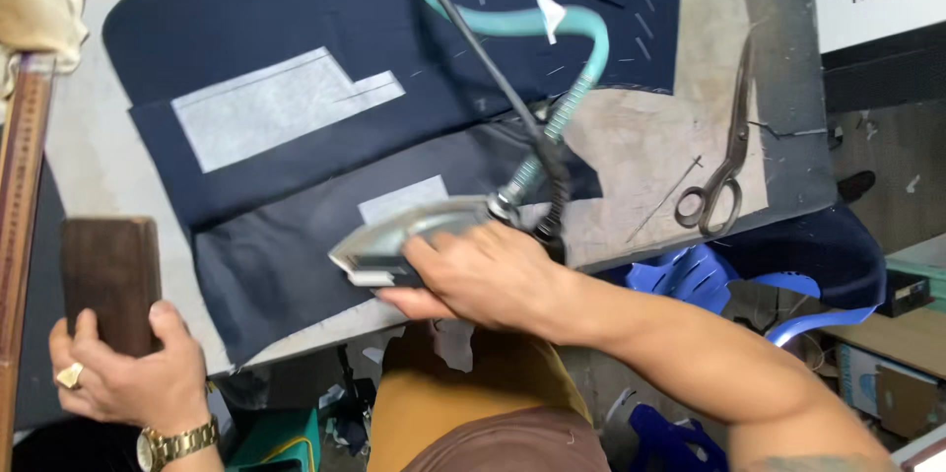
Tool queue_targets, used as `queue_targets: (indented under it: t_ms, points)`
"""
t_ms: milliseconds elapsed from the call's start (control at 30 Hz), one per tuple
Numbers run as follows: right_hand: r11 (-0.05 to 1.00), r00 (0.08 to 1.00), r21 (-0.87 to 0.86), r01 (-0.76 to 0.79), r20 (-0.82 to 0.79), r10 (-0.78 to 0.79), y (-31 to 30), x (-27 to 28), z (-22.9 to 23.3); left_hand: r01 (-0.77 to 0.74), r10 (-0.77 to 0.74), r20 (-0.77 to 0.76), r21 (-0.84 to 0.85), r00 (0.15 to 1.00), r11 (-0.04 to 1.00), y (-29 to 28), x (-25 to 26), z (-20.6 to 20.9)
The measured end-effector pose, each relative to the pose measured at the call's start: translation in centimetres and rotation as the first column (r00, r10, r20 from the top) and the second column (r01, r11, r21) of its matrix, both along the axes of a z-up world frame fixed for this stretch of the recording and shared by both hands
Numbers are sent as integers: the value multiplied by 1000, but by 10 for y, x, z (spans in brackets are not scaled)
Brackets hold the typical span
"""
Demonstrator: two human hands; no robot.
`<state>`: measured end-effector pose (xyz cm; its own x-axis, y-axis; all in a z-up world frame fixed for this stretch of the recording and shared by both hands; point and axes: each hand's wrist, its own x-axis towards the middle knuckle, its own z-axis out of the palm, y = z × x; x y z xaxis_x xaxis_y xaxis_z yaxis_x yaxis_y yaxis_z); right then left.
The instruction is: The person cuts blue fabric with large shears, irons the pieces, and applies adhesive interfacing using a steam iron.
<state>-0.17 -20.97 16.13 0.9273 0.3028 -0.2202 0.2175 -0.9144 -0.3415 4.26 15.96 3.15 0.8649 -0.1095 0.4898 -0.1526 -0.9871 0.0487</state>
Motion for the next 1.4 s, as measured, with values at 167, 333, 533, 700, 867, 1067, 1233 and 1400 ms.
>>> queue_targets:
  t_ms: [167, 333, 533, 700, 867, 1067, 1233, 1400]
  points:
    - [998, 981, 57, -3, -192, 14, -32, 39, -18, -8, 9, -10, 88, 1000, 996, 0, -1, -4]
    - [995, 945, -78, 69, -315, -90, -101, 21, -18, 0, 0, -3, 5, 1000, 1000, -5, 1, -4]
    - [988, 948, -155, 18, -310, -66, -193, -20, -15, -8, 9, -21, 48, 1000, 999, -2, 1, -6]
    - [979, 942, -204, -29, -334, -42, -240, -30, -6, 10, -10, -19, 13, 1000, 1000, -5, 7, -9]
    - [973, 935, -221, 72, -326, -143, -238, -24, 25, -33, 33, 44, 2, 998, 999, 4, 7, -11]
    - [999, 965, 3, 48, -257, -46, -154, 7, 39, -95, 97, 49, -45, 994, 994, 9, 4, -17]
    - [986, 987, 35, -160, 35, 159, -60, 50, -13, -152, 152, 12, 33, 988, 988, 2, 6, 0]
    - [977, 920, -90, -194, -362, 149, 3, 87, -14, -135, 136, -52, 29, 989, 990, 10, 7, 6]
